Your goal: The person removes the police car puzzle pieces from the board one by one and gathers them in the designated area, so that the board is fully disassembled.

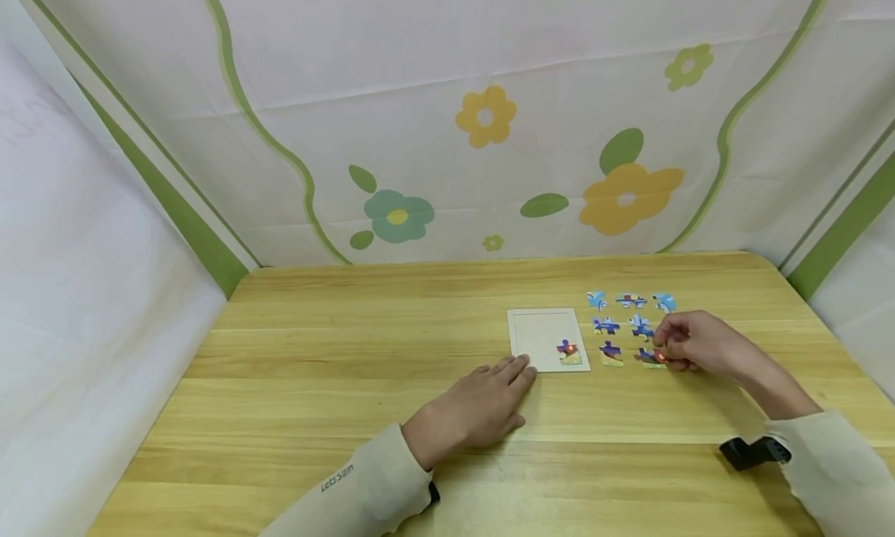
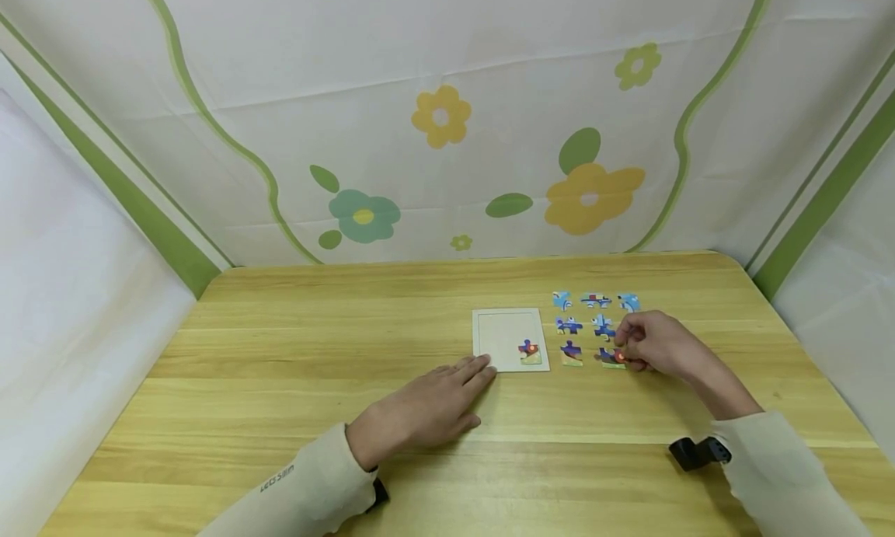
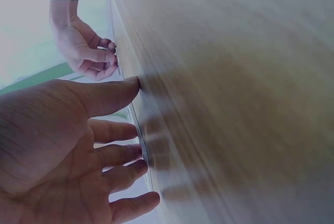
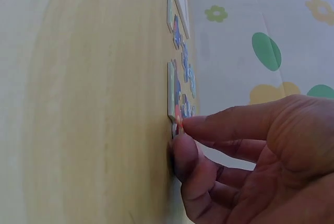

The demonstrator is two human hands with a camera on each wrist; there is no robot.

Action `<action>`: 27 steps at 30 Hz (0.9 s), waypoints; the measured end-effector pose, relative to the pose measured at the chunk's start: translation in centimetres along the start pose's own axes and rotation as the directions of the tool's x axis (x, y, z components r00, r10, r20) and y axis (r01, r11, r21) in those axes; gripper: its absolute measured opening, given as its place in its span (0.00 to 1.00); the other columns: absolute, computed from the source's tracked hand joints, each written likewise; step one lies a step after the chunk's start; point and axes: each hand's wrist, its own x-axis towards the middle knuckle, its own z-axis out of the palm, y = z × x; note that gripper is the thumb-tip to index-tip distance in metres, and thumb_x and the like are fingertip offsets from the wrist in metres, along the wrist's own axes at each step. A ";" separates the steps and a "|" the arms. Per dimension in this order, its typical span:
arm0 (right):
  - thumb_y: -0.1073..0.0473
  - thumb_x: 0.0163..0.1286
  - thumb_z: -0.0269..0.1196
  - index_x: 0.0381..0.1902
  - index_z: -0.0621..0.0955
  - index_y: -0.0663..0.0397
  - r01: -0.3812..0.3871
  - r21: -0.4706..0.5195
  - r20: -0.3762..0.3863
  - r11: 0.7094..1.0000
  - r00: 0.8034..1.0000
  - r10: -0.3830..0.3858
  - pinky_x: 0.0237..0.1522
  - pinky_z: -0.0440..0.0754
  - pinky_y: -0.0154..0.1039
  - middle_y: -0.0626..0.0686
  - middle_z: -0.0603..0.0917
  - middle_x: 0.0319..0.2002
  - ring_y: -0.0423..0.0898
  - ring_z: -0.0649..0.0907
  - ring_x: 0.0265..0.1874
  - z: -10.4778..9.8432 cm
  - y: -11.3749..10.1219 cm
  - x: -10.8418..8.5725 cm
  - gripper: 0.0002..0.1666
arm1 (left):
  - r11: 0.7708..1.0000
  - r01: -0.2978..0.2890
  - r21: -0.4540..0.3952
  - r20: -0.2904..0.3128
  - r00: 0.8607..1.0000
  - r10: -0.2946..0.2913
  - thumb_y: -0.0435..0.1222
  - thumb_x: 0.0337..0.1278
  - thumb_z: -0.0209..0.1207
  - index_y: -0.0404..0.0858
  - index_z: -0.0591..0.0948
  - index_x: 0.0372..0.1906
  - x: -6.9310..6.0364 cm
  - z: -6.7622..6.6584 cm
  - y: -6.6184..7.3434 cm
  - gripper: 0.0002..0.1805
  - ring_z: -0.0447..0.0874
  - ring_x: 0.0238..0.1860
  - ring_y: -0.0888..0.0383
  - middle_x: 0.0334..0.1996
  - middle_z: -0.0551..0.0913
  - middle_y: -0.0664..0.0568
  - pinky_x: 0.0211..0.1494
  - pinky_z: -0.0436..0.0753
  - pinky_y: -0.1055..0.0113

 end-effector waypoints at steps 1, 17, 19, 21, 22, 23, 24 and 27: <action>0.73 0.71 0.57 0.44 0.79 0.69 0.002 -0.005 -0.002 1.000 1.000 -0.002 0.24 0.76 0.36 0.53 0.79 0.29 0.42 0.76 0.24 0.0 0.0 0.0 0.06 | 1.000 0.000 0.000 -0.001 1.000 0.000 0.51 0.79 0.54 0.44 0.57 0.85 0.0 0.0 0.0 0.39 0.54 0.85 0.56 0.85 0.54 0.52 0.82 0.67 0.59; 0.74 0.71 0.58 0.41 0.79 0.69 0.012 -0.039 -0.011 0.999 1.000 -0.013 0.23 0.74 0.35 0.51 0.79 0.28 0.40 0.74 0.22 0.2 0.1 -0.1 0.04 | 1.000 -0.003 -0.012 0.002 1.000 0.003 0.51 0.80 0.54 0.44 0.56 0.85 0.1 0.0 0.0 0.39 0.53 0.85 0.56 0.86 0.53 0.52 0.83 0.66 0.59; 0.73 0.71 0.58 0.42 0.79 0.68 0.012 -0.045 -0.020 0.999 1.000 -0.013 0.24 0.74 0.34 0.52 0.79 0.29 0.40 0.74 0.23 0.1 -0.2 -0.1 0.05 | 1.000 -0.004 -0.011 0.002 1.000 0.004 0.51 0.80 0.54 0.44 0.56 0.85 0.1 0.0 0.0 0.39 0.53 0.85 0.56 0.85 0.53 0.52 0.83 0.66 0.59; 0.72 0.72 0.59 0.42 0.80 0.67 0.016 -0.062 -0.041 0.998 0.999 -0.018 0.24 0.74 0.34 0.51 0.79 0.30 0.40 0.73 0.23 0.2 -0.6 -0.1 0.04 | 1.000 -0.004 -0.011 0.001 1.000 0.004 0.51 0.79 0.54 0.44 0.56 0.85 0.1 0.1 0.0 0.39 0.53 0.85 0.56 0.85 0.53 0.52 0.83 0.66 0.59; 0.71 0.72 0.60 0.42 0.80 0.67 0.021 -0.069 -0.053 0.997 0.998 -0.024 0.24 0.74 0.34 0.51 0.78 0.30 0.40 0.73 0.23 0.2 -0.8 -0.1 0.04 | 1.000 -0.003 -0.012 0.000 1.000 0.003 0.51 0.79 0.54 0.44 0.56 0.85 0.1 0.1 0.0 0.39 0.54 0.85 0.56 0.85 0.53 0.51 0.83 0.66 0.59; 0.71 0.72 0.60 0.42 0.80 0.66 0.026 -0.076 -0.066 0.997 0.997 -0.031 0.24 0.74 0.33 0.51 0.78 0.30 0.40 0.73 0.24 0.3 -1.1 0.0 0.03 | 1.000 -0.003 -0.011 -0.001 1.000 0.003 0.51 0.79 0.54 0.44 0.56 0.85 0.1 0.1 0.0 0.39 0.54 0.85 0.56 0.85 0.54 0.51 0.83 0.66 0.59; 0.70 0.71 0.61 0.41 0.81 0.66 0.036 -0.090 -0.077 0.995 0.996 -0.043 0.24 0.73 0.33 0.51 0.78 0.31 0.40 0.72 0.24 0.4 -1.4 0.1 0.03 | 1.000 -0.003 -0.008 -0.003 1.000 0.003 0.51 0.79 0.54 0.44 0.57 0.85 0.1 0.1 0.0 0.39 0.54 0.85 0.56 0.85 0.54 0.51 0.83 0.66 0.59; 0.70 0.70 0.63 0.41 0.82 0.65 0.063 -0.109 -0.100 0.992 0.992 -0.074 0.25 0.72 0.33 0.51 0.78 0.32 0.40 0.72 0.25 0.9 -2.4 0.5 0.03 | 1.000 -0.003 0.001 -0.004 1.000 0.003 0.51 0.79 0.55 0.44 0.57 0.85 0.1 0.0 0.0 0.39 0.54 0.85 0.56 0.85 0.54 0.51 0.83 0.66 0.59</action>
